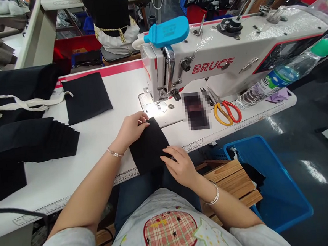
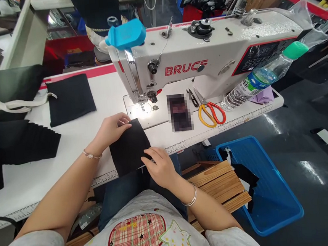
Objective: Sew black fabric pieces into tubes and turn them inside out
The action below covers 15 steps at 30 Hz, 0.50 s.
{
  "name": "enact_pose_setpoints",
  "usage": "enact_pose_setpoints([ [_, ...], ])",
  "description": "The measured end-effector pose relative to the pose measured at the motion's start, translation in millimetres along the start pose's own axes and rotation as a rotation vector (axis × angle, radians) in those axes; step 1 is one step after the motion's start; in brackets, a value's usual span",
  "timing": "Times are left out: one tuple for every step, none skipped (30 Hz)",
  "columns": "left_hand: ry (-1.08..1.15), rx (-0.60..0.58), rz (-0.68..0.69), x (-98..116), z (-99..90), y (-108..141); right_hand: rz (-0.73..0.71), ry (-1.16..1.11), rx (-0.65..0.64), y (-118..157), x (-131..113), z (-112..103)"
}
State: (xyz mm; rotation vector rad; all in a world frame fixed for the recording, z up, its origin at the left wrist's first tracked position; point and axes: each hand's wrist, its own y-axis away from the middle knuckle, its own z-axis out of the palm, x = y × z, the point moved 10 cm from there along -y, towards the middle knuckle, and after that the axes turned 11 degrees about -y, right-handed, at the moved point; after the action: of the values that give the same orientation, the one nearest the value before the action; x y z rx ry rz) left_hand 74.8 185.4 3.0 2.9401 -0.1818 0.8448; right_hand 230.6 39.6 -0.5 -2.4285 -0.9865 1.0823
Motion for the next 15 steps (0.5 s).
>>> enact_pose_setpoints([
  [-0.001,-0.003,-0.004,1.2,-0.3,-1.8,-0.002,-0.003,0.026,-2.4,0.7,-3.3],
  [-0.003,-0.006,-0.007,2.3,-0.5,-3.4,-0.008,-0.004,0.047,-4.6,1.1,-5.8],
  [-0.006,-0.008,-0.008,3.3,-0.7,-5.1,-0.016,-0.004,0.062,-6.4,1.4,-7.5],
  [-0.010,-0.008,-0.006,4.3,-0.8,-7.0,-0.025,-0.001,0.073,-7.9,1.8,-8.4],
  [-0.014,-0.008,-0.003,5.2,-0.7,-8.9,-0.033,0.003,0.081,-9.1,2.4,-8.8],
  [-0.018,-0.009,0.000,6.0,-0.5,-11.1,-0.041,0.008,0.088,-9.9,3.1,-9.0],
  [-0.022,-0.009,0.002,6.5,-0.1,-13.5,-0.049,0.011,0.097,-10.7,3.9,-9.2],
  [-0.027,-0.011,0.004,6.9,0.4,-16.0,-0.055,0.011,0.106,-11.4,4.8,-9.7],
  [-0.033,-0.012,0.006,7.5,1.0,-18.6,-0.058,0.008,0.117,-12.3,5.8,-10.3],
  [-0.040,-0.011,0.008,8.3,1.3,-21.2,-0.058,0.004,0.128,-13.5,6.9,-11.2],
  [-0.045,-0.008,0.013,9.5,1.5,-23.8,-0.056,0.001,0.135,-15.0,8.0,-11.9],
  [-0.047,-0.005,0.021,11.4,1.7,-26.2,-0.054,-0.002,0.138,-16.8,8.9,-12.2],
  [-0.046,-0.004,0.032,13.6,2.0,-28.3,-0.054,-0.003,0.136,-18.6,9.5,-12.1],
  [-0.043,-0.008,0.044,16.0,2.8,-30.2,-0.055,-0.005,0.130,-20.3,9.7,-11.5],
  [-0.040,-0.015,0.056,18.4,4.0,-31.7,-0.060,-0.007,0.121,-21.7,9.7,-10.7],
])
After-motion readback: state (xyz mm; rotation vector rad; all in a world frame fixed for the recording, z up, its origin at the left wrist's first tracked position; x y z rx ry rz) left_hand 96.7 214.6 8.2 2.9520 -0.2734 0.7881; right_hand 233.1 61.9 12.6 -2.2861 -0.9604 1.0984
